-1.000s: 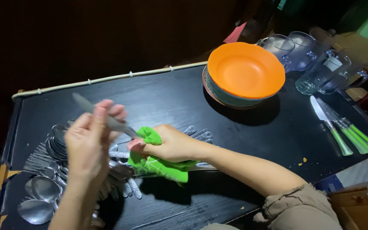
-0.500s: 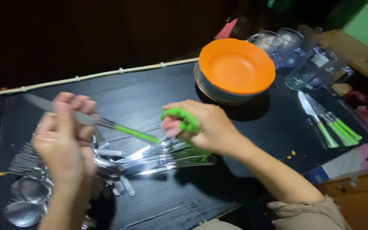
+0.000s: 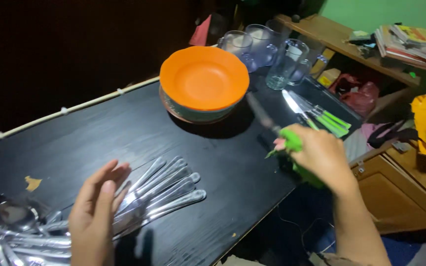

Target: The recorder is wiping orange plates and a large amount of metal cutlery using a green cloth.

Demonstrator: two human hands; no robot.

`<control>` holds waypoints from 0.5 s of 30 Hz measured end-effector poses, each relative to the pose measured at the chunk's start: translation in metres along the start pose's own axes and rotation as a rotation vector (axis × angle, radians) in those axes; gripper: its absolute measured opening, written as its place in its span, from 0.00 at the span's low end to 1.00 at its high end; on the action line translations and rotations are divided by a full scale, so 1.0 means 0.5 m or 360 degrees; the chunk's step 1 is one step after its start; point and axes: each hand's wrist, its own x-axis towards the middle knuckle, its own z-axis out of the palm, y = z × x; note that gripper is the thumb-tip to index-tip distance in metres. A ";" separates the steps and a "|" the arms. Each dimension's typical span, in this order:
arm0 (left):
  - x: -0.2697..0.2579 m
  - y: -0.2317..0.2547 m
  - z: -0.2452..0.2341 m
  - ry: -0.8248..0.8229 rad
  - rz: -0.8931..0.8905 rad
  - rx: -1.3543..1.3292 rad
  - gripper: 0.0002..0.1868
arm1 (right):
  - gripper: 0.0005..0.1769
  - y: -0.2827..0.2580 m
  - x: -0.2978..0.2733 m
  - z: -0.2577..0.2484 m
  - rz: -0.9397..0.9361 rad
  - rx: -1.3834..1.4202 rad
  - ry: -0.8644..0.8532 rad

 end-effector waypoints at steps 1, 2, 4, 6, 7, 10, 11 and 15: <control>0.005 -0.007 -0.004 -0.0013 -0.0004 -0.0003 0.23 | 0.20 0.042 0.026 0.025 0.0013 -0.0006 0.0002; 0.007 -0.014 -0.010 0.0018 -0.0019 0.0015 0.22 | 0.20 0.084 0.050 0.052 -0.0030 -0.0158 0.0099; 0.011 -0.022 -0.017 0.0045 -0.0037 0.0037 0.21 | 0.21 0.158 0.093 0.105 -0.0067 -0.0310 0.0192; 0.014 -0.023 -0.024 0.0160 -0.0093 0.0087 0.19 | 0.16 0.216 0.135 0.157 -0.0102 -0.0508 0.0265; 0.018 -0.027 -0.026 0.0165 -0.0090 0.0093 0.19 | 0.16 0.229 0.146 0.166 -0.0106 -0.0501 0.0265; 0.025 -0.033 -0.037 0.0166 -0.0078 0.0181 0.19 | 0.11 0.261 0.177 0.204 -0.0151 -0.0631 0.0299; 0.028 -0.032 -0.037 0.0153 -0.0087 0.0211 0.19 | 0.09 0.271 0.185 0.219 -0.0152 -0.0686 0.0326; 0.037 -0.040 -0.042 0.0148 -0.0194 0.0240 0.18 | 0.06 0.291 0.196 0.252 -0.0134 -0.0843 0.0434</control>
